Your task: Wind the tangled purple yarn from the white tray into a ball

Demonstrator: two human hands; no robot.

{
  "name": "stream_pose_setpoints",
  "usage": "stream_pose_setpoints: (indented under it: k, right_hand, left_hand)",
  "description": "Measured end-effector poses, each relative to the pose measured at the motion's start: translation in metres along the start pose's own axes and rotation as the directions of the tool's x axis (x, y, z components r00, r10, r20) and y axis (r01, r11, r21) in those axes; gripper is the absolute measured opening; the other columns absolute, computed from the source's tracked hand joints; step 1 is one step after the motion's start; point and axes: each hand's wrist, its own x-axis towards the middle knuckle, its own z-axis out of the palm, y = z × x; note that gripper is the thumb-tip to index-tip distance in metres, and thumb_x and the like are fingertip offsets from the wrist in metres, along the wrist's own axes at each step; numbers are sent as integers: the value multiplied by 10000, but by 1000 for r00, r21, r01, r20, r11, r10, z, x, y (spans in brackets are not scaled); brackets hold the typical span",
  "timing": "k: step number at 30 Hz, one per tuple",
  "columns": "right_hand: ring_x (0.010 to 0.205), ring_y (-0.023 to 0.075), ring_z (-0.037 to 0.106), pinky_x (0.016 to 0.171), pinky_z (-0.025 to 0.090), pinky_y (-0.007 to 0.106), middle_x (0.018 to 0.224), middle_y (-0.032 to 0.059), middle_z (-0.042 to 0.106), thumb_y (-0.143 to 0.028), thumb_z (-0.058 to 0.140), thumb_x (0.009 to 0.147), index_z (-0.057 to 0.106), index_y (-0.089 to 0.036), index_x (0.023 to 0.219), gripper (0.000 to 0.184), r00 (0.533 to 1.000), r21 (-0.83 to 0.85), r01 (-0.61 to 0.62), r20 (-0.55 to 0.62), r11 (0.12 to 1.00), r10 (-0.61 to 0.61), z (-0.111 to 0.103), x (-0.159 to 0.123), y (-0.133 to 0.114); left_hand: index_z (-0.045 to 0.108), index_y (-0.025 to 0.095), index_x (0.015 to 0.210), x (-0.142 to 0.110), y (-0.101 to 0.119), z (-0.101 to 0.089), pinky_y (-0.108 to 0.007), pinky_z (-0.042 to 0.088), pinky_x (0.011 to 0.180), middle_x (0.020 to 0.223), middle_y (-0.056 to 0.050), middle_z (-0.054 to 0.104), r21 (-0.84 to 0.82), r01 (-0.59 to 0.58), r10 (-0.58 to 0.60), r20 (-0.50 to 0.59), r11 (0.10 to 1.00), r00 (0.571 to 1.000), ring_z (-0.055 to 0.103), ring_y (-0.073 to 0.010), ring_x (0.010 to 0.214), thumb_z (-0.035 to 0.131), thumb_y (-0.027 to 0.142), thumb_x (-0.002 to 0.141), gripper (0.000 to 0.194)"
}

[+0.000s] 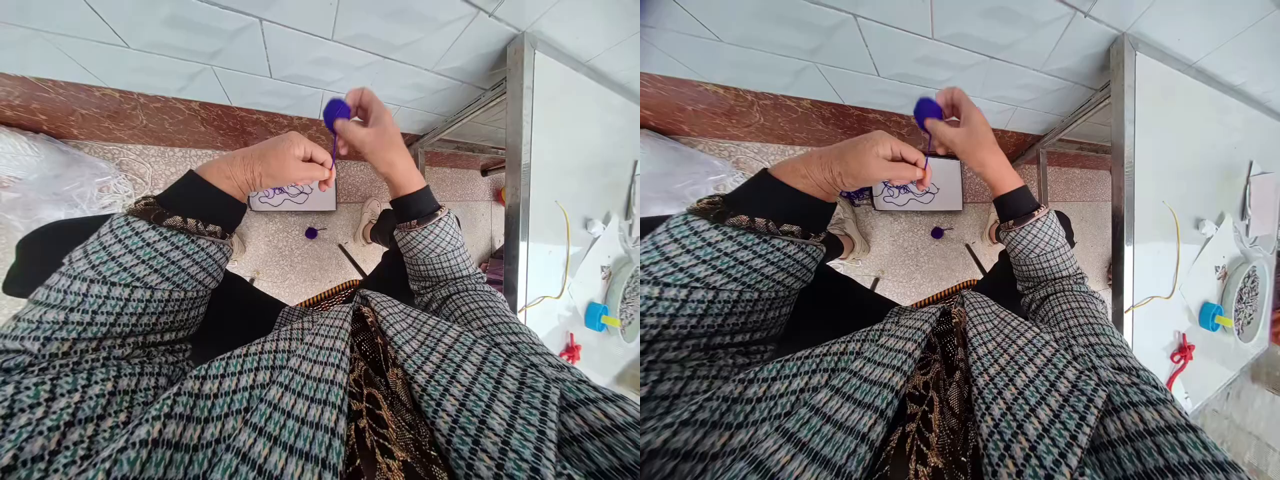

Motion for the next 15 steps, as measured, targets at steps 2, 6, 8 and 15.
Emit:
stream_pose_setpoints:
  k: [2, 6, 8, 15]
  right_hand:
    - [747, 129, 545, 664, 450, 224, 885, -14, 584, -62, 711, 874, 506, -204, 989, 275, 983, -346, -32, 160, 938, 93, -6, -1, -4]
    - [800, 110, 570, 709, 452, 189, 878, -7, 630, -157, 840, 917, 590, -154, 967, 256, 687, -381, 75, 690, 922, 229, -29, -9, -7]
    - [856, 111, 597, 788, 509, 188, 907, 5, 632, -336, 884, 963, 590, -148, 980, 350, 569, -113, 61, 820, 992, 59, -39, -14, -3]
    - [608, 106, 439, 493, 421, 157, 728, -61, 456, -443, 997, 837, 555, -214, 984, 519, 766, 612, 61, 478, 789, -430, -58, -29, 19]
  left_hand:
    - [759, 168, 803, 3, -5, -1, -368, 517, 906, 816, -62, 714, 13, -21, 21, -1, 1000, 1000, 623, -209, 830, 657, 412, 905, 283]
    - [742, 174, 758, 6, -18, -6, -383, 546, 955, 815, -60, 720, 8, -27, 26, 6, 1000, 1000, 696, -250, 909, 654, 492, 891, 356]
    - [741, 191, 765, 3, -22, -6, -411, 562, 972, 836, -69, 738, -78, -19, 22, 37, 997, 999, 704, -269, 936, 674, 549, 895, 387]
    - [768, 203, 990, -16, -61, -4, -423, 536, 1006, 920, -41, 775, -289, 37, -19, 67, 957, 998, 634, -231, 971, 797, 684, 930, 486]
